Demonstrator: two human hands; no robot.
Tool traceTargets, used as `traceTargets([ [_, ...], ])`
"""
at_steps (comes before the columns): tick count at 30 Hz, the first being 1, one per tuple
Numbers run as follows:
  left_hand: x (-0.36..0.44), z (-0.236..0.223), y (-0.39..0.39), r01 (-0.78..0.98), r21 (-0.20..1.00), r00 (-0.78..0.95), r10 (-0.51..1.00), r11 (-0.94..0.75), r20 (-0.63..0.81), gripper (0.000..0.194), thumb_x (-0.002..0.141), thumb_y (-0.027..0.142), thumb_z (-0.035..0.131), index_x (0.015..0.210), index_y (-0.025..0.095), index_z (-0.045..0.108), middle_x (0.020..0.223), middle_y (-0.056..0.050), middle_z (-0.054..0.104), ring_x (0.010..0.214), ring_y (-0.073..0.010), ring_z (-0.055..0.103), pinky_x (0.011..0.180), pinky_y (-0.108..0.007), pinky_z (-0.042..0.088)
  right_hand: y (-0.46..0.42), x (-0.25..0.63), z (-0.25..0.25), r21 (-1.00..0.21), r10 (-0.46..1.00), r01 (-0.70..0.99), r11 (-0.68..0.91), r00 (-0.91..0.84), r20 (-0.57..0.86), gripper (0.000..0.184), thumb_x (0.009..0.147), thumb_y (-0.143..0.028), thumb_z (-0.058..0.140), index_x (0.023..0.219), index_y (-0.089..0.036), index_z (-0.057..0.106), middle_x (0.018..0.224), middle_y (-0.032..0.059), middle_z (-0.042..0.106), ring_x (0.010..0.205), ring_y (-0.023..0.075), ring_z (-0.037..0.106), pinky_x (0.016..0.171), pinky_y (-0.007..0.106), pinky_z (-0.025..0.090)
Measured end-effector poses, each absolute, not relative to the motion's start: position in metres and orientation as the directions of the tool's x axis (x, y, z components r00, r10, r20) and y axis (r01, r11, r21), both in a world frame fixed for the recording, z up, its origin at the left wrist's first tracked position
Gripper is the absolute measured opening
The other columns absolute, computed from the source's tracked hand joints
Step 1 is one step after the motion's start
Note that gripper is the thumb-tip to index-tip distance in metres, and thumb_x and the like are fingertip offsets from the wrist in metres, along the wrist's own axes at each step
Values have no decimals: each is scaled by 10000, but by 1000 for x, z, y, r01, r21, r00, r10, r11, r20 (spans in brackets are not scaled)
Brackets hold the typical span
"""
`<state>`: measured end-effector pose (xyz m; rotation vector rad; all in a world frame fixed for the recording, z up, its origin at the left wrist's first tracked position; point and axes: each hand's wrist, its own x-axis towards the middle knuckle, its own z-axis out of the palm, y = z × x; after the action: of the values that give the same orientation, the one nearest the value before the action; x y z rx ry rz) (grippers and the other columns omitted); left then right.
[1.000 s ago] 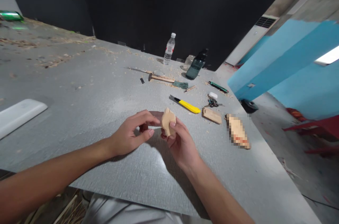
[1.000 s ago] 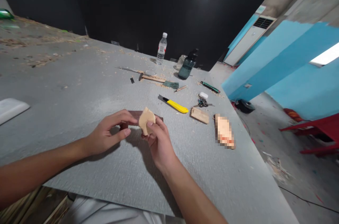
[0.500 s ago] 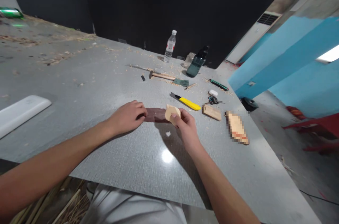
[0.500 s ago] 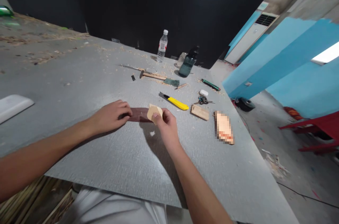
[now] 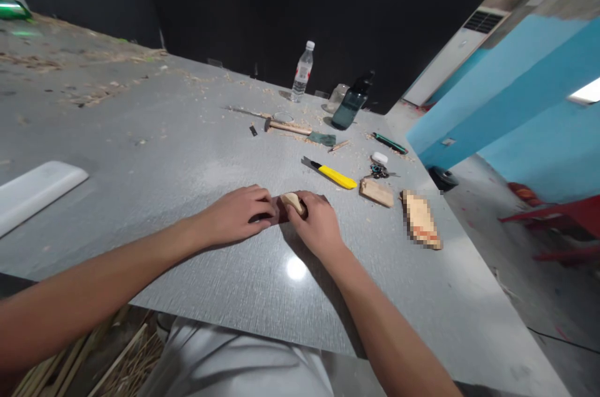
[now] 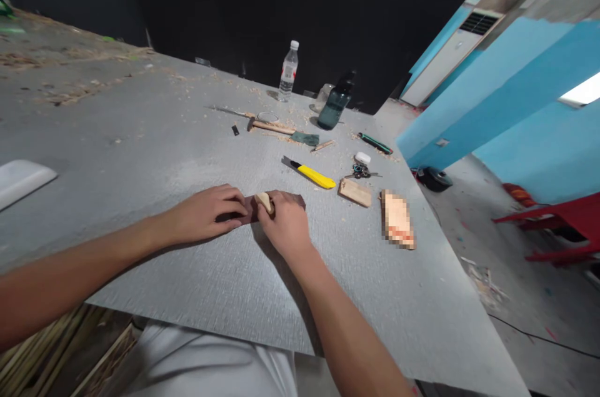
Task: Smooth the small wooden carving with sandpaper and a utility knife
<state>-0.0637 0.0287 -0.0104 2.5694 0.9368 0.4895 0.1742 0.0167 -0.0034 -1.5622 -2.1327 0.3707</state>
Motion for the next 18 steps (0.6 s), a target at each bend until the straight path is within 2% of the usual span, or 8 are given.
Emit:
traceTargets([
  [7, -65, -12, 33, 502, 472, 728, 649, -725, 221, 132, 1038, 276, 676, 1124, 234, 765, 1174, -47, 717, 1128, -236, 635, 1024, -412, 483, 18, 167, -3, -441, 923, 811, 384, -321, 212, 131, 991, -230, 657, 1021, -204, 782, 1021, 66, 808, 970, 237, 702, 902, 340, 442],
  [12, -66, -11, 34, 501, 449, 738, 636, -740, 224, 168, 1068, 335, 650, 1121, 224, 764, 1132, -46, 719, 1082, -231, 630, 977, -407, 459, 16, 164, -2, -444, 920, 806, 391, -335, 202, 138, 992, -217, 650, 1008, -214, 787, 1024, 48, 814, 982, 222, 707, 869, 314, 445],
  [18, -65, -10, 34, 530, 428, 738, 647, -732, 193, 157, 1057, 337, 656, 1119, 236, 758, 1091, -35, 718, 1042, -232, 622, 927, -402, 443, 17, 163, -1, -409, 942, 848, 337, -298, 156, 140, 982, -244, 658, 1026, -238, 790, 1030, 44, 813, 975, 216, 709, 807, 305, 420],
])
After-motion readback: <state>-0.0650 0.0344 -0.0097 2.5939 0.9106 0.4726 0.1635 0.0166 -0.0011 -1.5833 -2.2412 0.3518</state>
